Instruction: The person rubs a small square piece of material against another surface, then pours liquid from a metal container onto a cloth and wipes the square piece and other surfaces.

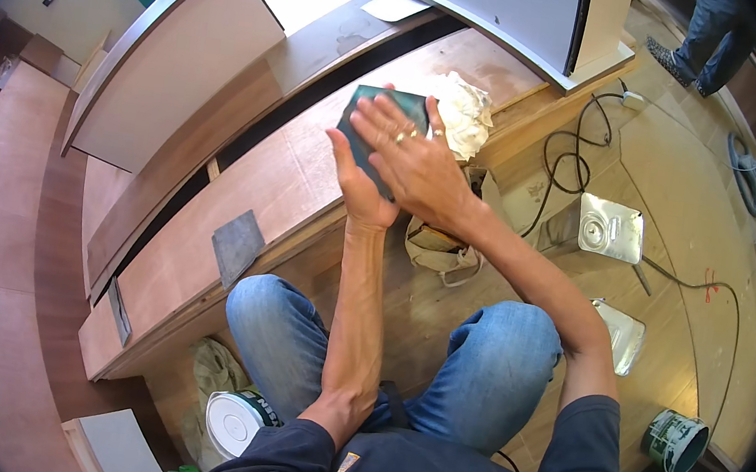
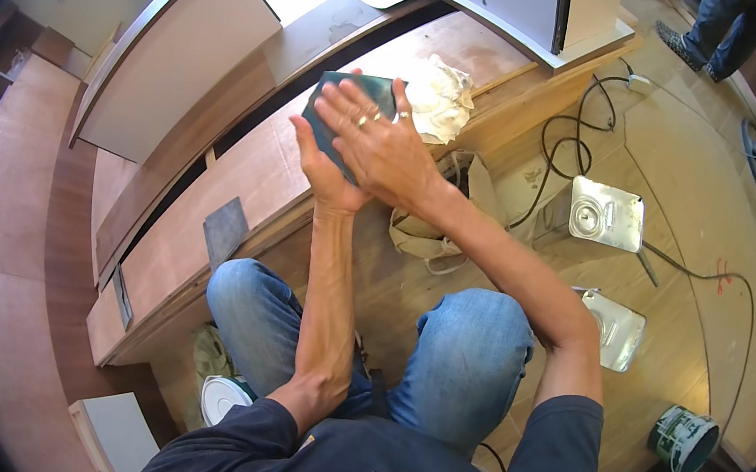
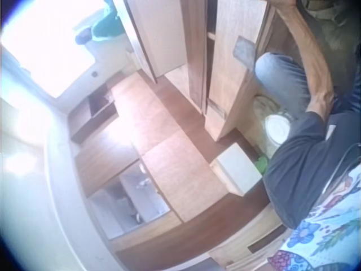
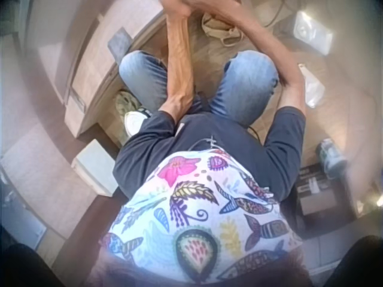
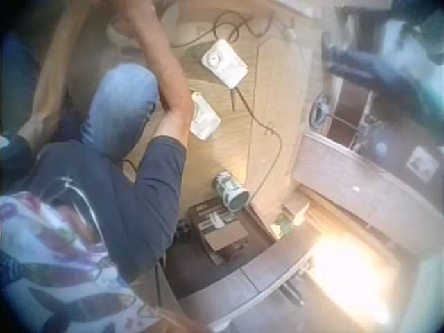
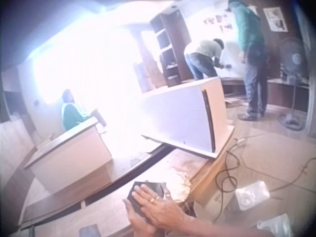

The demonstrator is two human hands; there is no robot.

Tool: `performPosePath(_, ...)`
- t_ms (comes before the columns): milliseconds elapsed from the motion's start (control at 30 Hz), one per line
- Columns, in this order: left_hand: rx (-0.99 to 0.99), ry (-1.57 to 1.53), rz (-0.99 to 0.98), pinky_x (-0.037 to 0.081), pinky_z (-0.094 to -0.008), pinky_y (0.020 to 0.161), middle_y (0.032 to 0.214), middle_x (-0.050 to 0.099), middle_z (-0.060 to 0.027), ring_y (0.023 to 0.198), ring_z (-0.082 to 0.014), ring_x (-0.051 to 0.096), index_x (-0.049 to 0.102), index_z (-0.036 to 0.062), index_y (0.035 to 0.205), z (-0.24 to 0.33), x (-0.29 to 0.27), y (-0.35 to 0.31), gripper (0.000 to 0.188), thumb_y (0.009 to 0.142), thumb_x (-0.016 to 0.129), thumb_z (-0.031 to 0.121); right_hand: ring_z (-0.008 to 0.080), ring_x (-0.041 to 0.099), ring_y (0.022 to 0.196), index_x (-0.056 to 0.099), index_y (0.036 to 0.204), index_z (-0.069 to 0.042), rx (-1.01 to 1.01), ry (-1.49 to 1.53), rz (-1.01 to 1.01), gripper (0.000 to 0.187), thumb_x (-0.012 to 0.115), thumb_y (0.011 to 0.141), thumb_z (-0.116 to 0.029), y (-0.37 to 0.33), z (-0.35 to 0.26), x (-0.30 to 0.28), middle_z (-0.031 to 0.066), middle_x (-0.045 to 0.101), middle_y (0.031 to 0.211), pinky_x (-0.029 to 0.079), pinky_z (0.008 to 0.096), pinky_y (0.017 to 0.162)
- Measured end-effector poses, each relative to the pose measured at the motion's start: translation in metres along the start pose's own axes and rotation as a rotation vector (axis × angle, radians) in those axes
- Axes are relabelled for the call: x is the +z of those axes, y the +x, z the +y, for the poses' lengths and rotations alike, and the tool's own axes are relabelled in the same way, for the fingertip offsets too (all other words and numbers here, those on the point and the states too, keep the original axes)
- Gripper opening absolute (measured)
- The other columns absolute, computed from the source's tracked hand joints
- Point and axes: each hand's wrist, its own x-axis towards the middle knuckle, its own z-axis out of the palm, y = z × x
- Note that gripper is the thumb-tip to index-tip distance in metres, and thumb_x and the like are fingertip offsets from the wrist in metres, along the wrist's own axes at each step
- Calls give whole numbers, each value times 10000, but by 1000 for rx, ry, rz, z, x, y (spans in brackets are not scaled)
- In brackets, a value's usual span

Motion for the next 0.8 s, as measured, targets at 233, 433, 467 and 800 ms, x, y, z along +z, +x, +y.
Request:
performPosePath(233,-26,63,-114,320,-397,1163,1486,456,-73,1370,-235,422,379,45,1490,3,-12,0,885,974,227,748,241,303,1494,457,1498,-141,10,87,-153,559,416,1011,-412,-1,-1,-4,71,399,1580,34,643,1196)
performPosePath(433,53,57,-318,305,-397,1174,1508,441,-80,1389,-244,404,371,47,1500,6,-7,5,923,948,258,778,252,292,1498,433,1509,-139,-39,130,-169,590,451,993,-425,-13,-10,-7,66,379,1592,31,678,1179)
performPosePath(467,29,64,-228,311,-407,1170,1506,442,-79,1380,-248,414,366,53,1504,2,-5,5,931,941,258,787,247,280,1504,423,1517,-152,-24,56,-145,596,440,996,-440,-7,-2,-5,63,370,1597,22,671,1182)
performPosePath(800,-109,-5,-71,268,-429,1196,1506,443,-85,1387,-262,408,350,54,1514,0,-3,-9,937,940,262,789,242,328,1484,495,1468,-125,127,74,-36,600,385,1014,-501,11,13,-8,75,438,1555,7,668,1181)
